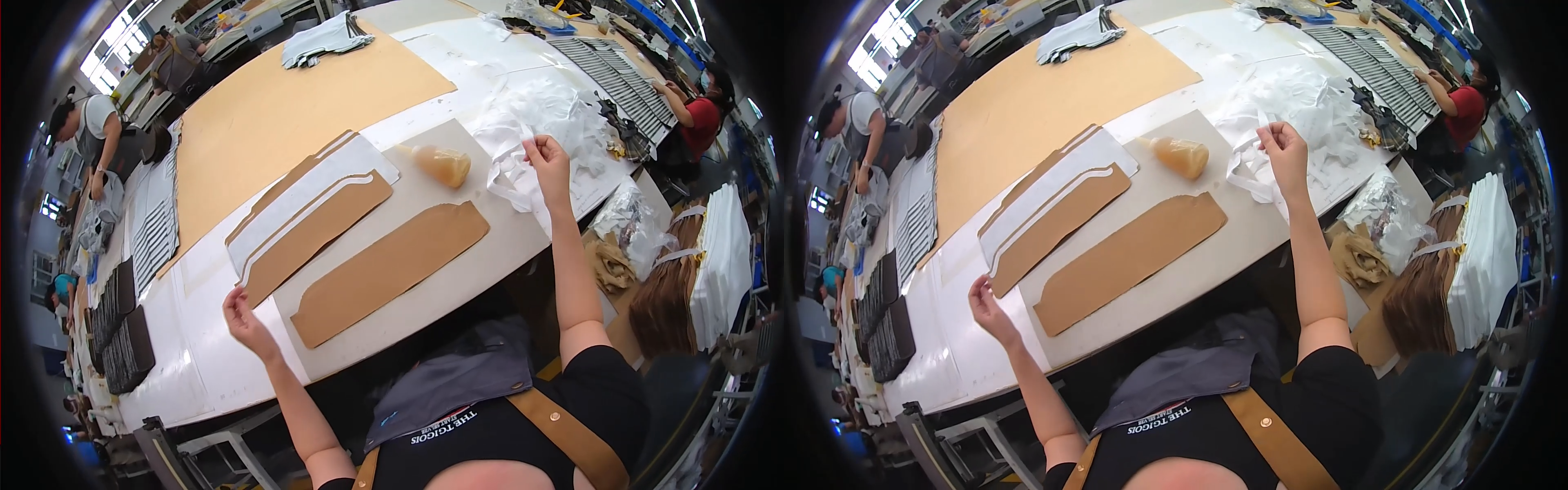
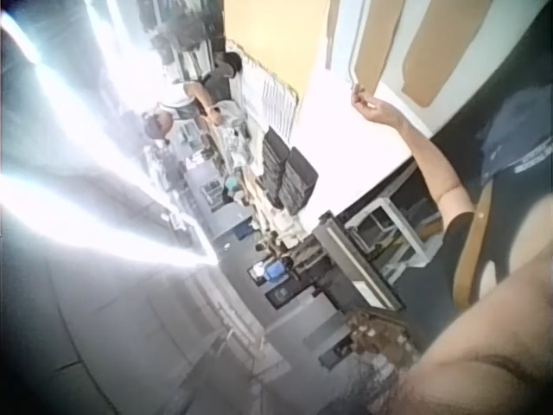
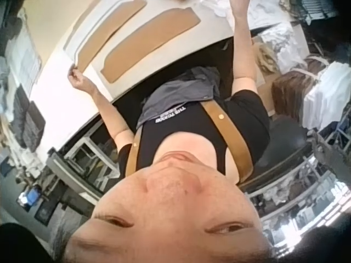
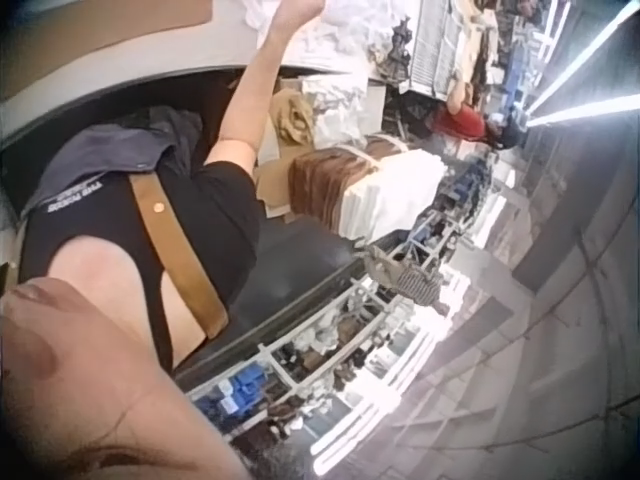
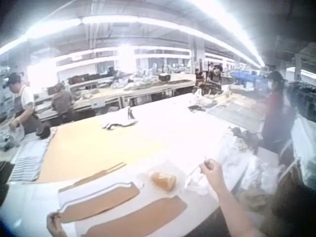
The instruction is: Applying glue and attaching lining strips to shaped leather component backings.
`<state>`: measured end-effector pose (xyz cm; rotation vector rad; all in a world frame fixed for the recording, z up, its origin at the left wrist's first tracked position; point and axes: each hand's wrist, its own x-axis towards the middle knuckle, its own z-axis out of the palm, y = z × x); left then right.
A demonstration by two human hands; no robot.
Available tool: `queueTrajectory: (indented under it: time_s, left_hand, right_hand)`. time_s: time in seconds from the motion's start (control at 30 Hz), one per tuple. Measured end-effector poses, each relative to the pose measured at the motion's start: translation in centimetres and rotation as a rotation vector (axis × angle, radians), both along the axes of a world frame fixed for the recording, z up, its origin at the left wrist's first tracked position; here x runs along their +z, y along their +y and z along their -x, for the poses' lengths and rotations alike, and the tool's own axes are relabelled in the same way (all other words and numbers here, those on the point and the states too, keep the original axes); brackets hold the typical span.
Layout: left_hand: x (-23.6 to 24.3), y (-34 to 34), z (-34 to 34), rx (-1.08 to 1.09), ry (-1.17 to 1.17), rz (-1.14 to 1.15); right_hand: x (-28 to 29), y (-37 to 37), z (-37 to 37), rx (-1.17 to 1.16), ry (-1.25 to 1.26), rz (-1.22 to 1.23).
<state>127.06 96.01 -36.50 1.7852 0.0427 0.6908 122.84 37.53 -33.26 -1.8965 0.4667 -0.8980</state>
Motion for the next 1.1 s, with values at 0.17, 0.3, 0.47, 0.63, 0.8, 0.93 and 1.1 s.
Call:
queueTrajectory:
  time_s: [0.17,0.3,0.47,0.63,0.8,0.93,1.1]
  left_hand:
    - [4.4,-14.3,2.7,-0.71,0.148,0.103]
    - [8.0,-21.7,3.6,-0.707,-0.26,-0.293]
    - [10.2,-22.5,4.7,-0.747,-0.278,-0.347]
    - [9.2,-20.7,7.4,-0.983,0.071,-0.128]
    - [11.3,-16.3,9.1,-0.898,0.215,0.019]
    - [13.6,-13.6,9.7,-1.223,0.494,-0.257]
    - [12.5,-11.7,9.6,-1.468,0.526,-0.305]
  right_hand:
    - [4.6,8.0,3.6,0.194,-0.122,-0.272]
    - [6.8,11.3,6.1,0.362,-0.134,-0.352]
    - [8.8,15.2,9.0,0.723,0.028,-0.352]
    - [5.3,20.2,10.2,0.821,0.005,-0.259]
    - [6.2,19.6,9.6,0.851,-0.205,0.103]
    - [9.8,20.1,7.8,1.037,-0.186,0.353]
    - [6.8,20.4,7.4,1.537,0.398,-0.022]
